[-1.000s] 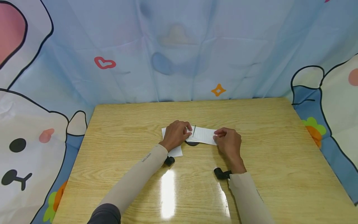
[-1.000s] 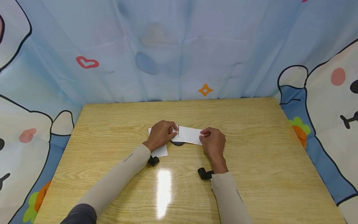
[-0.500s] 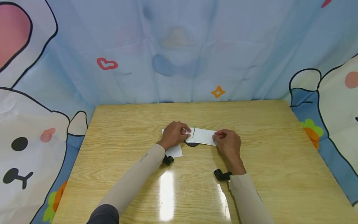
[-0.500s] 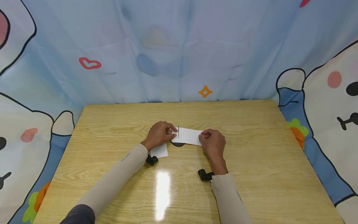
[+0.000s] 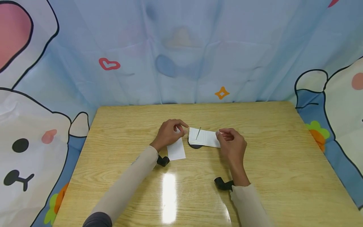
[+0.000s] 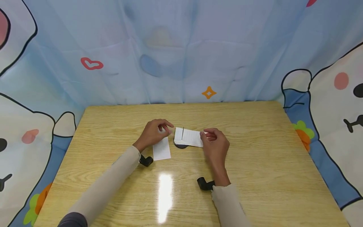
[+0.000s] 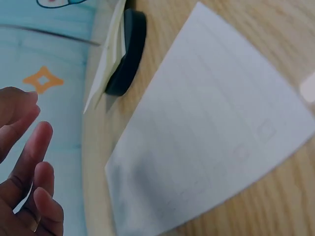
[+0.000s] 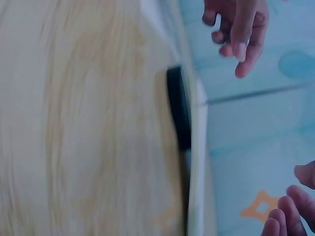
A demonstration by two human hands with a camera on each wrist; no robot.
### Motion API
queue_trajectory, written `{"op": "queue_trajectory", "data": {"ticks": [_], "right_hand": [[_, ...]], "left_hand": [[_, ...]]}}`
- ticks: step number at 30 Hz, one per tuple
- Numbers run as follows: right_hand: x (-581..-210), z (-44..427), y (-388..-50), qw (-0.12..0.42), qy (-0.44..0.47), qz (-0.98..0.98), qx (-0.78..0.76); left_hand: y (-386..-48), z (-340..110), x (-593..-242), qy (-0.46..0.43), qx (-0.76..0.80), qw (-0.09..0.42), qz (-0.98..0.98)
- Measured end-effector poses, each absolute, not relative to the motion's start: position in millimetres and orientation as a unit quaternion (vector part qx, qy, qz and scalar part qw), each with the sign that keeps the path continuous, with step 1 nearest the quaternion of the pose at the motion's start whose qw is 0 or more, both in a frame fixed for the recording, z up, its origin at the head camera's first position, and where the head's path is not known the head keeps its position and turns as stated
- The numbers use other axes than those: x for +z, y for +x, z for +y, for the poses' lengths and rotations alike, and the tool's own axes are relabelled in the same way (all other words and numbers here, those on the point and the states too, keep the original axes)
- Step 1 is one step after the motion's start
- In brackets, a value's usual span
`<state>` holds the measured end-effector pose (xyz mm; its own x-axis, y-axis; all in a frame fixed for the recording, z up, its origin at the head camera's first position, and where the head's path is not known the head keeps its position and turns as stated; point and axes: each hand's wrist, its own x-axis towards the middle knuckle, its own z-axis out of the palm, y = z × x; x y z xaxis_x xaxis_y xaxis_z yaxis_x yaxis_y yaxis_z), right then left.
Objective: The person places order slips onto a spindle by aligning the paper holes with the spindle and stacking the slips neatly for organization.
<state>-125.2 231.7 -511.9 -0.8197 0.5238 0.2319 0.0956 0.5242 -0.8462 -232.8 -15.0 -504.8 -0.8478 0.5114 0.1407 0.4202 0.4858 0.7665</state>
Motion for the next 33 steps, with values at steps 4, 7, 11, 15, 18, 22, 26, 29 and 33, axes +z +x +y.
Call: {"op": "queue_trajectory", "data": {"ticks": [4,7,11,15,18,22,26,29,33], "right_hand": [[-502,220,-118,0.270,-0.173,-0.812,0.489],[-496,211,-113,0.289,-0.166,-0.787,0.519],[-490,197,-107,0.315,-0.144,-0.754,0.558],[-487,181,-101,0.330,-0.131,-0.723,0.592],[-489,169,-98,0.332,-0.126,-0.713,0.605],[-493,156,-95,0.328,-0.122,-0.706,0.616],[-495,145,-91,0.318,-0.123,-0.700,0.627],[-499,139,-89,0.308,-0.128,-0.706,0.625],[-505,133,-88,0.284,-0.131,-0.719,0.620]], "left_hand": [[-237,-26,-498,0.274,0.454,0.053,0.846],[-241,-33,-495,0.275,0.465,0.057,0.840],[-244,-43,-493,0.267,0.476,0.074,0.835],[-248,-50,-494,0.261,0.485,0.087,0.830],[-250,-54,-496,0.254,0.489,0.093,0.829],[-254,-57,-502,0.241,0.485,0.102,0.834],[-256,-57,-506,0.234,0.484,0.111,0.836],[-257,-56,-508,0.230,0.480,0.115,0.838],[-258,-54,-511,0.228,0.476,0.117,0.841]]}}
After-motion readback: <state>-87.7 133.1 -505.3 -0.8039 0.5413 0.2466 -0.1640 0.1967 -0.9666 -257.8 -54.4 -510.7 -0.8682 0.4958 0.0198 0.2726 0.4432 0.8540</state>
